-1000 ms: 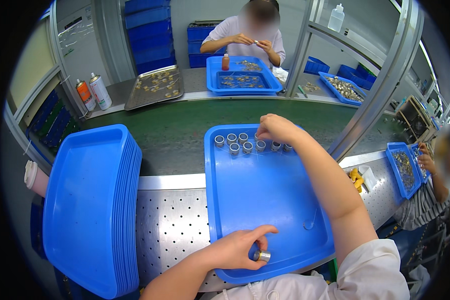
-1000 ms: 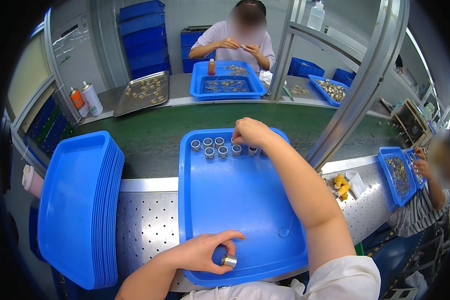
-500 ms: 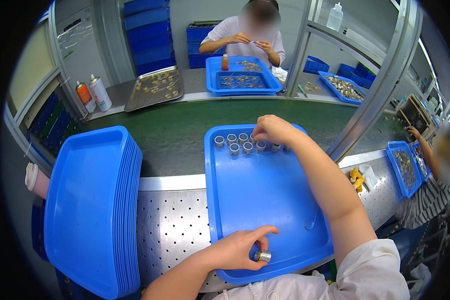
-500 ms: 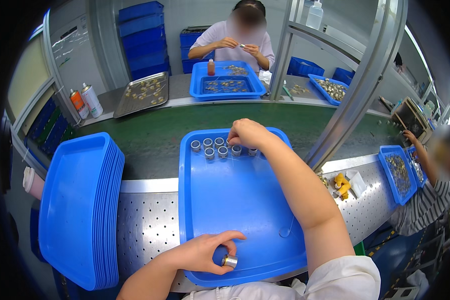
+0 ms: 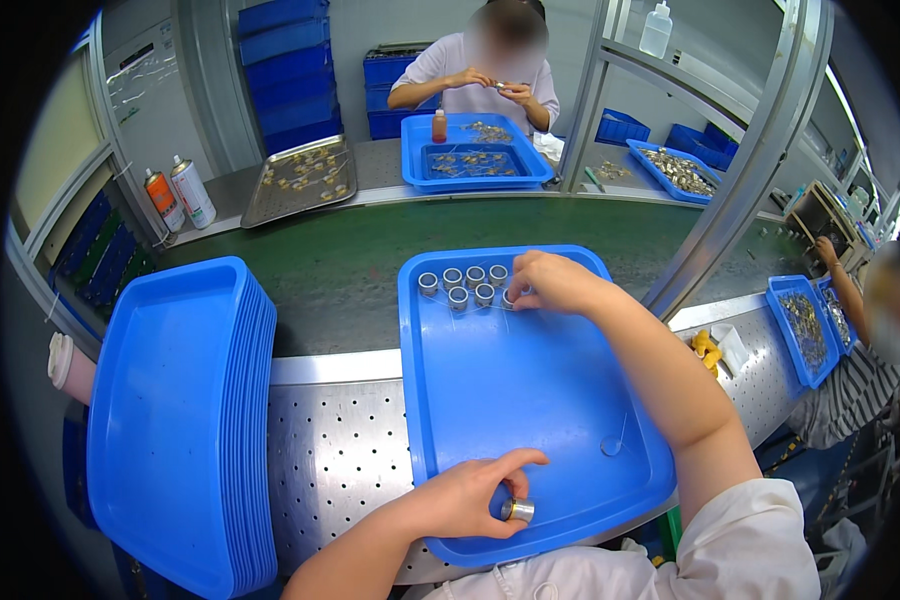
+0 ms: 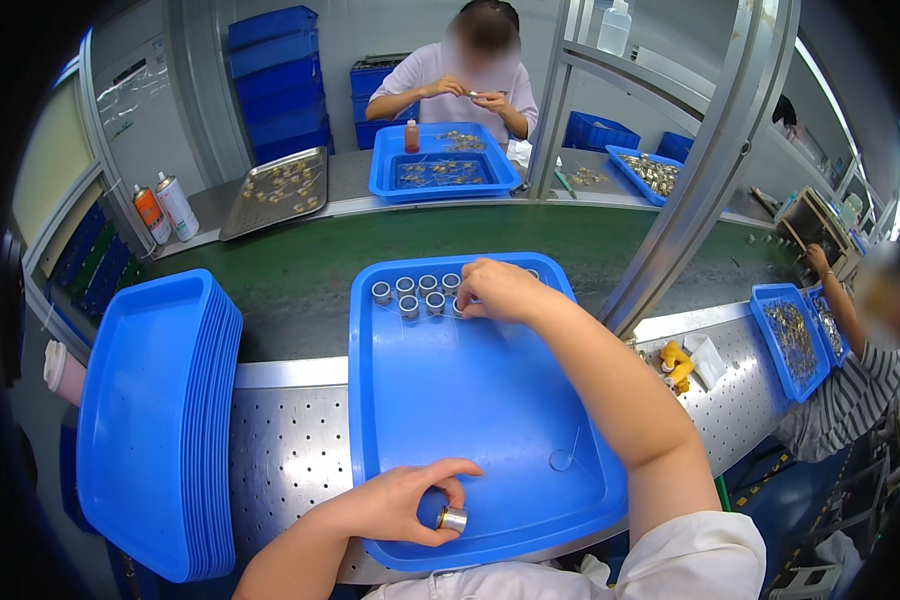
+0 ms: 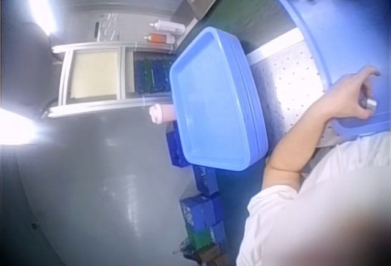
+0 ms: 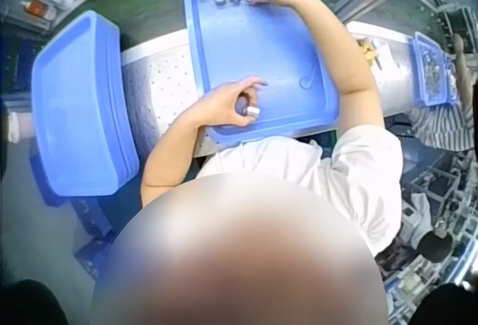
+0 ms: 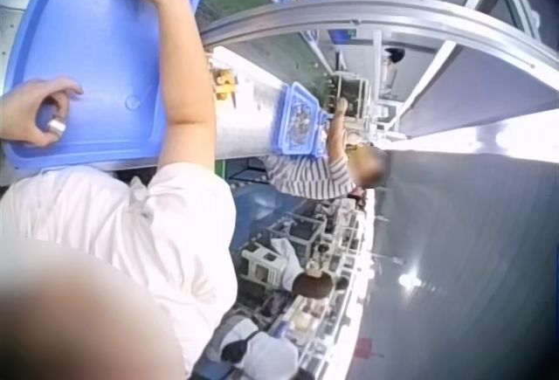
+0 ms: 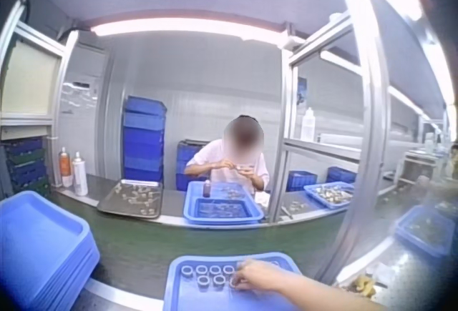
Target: The person assembles small cylindrical metal components by hand, inserting thin wires into them and arranging them in rows on a blue tray. The person handles the components one at a time, performing repetitive insertion and placement actions.
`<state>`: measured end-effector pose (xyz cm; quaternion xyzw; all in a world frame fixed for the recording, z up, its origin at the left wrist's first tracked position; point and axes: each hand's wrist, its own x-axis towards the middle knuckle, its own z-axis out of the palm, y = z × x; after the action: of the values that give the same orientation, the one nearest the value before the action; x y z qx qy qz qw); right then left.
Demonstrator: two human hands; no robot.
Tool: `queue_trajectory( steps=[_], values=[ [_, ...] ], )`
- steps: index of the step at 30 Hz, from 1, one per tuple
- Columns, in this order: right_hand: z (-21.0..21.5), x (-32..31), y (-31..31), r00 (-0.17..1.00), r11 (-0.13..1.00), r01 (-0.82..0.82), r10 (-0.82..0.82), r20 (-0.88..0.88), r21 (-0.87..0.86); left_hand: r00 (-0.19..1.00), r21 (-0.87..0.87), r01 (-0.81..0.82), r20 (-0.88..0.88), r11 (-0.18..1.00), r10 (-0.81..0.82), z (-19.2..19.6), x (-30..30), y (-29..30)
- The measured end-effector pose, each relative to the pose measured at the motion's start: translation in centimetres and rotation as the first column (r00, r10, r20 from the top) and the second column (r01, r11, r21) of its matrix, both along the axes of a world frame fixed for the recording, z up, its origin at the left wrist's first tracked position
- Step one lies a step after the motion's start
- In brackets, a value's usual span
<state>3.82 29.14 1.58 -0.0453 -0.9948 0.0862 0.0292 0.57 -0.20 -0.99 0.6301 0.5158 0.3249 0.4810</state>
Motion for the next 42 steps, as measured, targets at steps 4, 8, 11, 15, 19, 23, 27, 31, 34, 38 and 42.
queue_trajectory(
  steps=[4,8,11,15,19,23,27,31,34,38,42],
  values=[
    [2.0,0.3,-0.1,0.998,0.985,0.063,-0.058,0.039,-0.158,1.000,-0.007,0.002,-0.003,1.000,-0.002,0.1,0.0,0.0],
    [1.8,0.7,3.5,0.958,0.966,0.252,-0.258,-0.123,-0.062,1.000,-0.045,0.016,-0.024,0.999,-0.017,0.5,0.0,0.2],
    [1.4,0.6,4.2,0.931,0.931,0.364,-0.363,-0.043,0.022,1.000,-0.037,0.015,-0.009,0.999,-0.016,0.3,-0.1,0.1],
    [1.5,0.2,3.7,0.891,0.899,0.434,-0.438,0.121,0.061,1.000,-0.047,0.016,-0.009,0.999,-0.016,0.3,-0.1,0.1],
    [0.8,-0.2,3.7,0.893,0.900,0.435,-0.435,0.116,0.032,1.000,-0.031,0.014,-0.002,0.999,-0.014,0.2,-0.1,0.0],
    [0.2,-0.9,3.2,0.931,0.930,0.364,-0.363,0.032,-0.043,1.000,-0.029,0.014,-0.001,0.999,-0.014,0.3,0.0,0.1],
    [-0.2,-1.8,1.9,0.945,0.943,0.327,-0.327,0.016,-0.060,1.000,-0.028,0.012,-0.005,1.000,-0.012,0.3,-0.1,0.0],
    [-0.3,-1.8,1.8,0.945,0.944,0.327,-0.328,0.001,-0.038,1.000,-0.025,0.014,-0.002,1.000,-0.014,0.2,0.0,0.0],
    [-0.1,-1.7,1.6,0.943,0.942,0.333,-0.332,0.009,-0.047,1.000,-0.022,0.013,-0.002,1.000,-0.013,0.3,-0.1,0.0],
    [-0.3,-1.8,1.7,0.947,0.947,0.320,-0.320,0.015,-0.026,1.000,-0.032,0.015,-0.013,0.999,-0.015,0.6,0.0,0.1],
    [0.4,-1.2,1.5,0.955,0.955,0.294,-0.295,-0.031,-0.026,1.000,-0.028,0.010,-0.009,1.000,-0.010,0.4,0.0,0.0]
  ],
)
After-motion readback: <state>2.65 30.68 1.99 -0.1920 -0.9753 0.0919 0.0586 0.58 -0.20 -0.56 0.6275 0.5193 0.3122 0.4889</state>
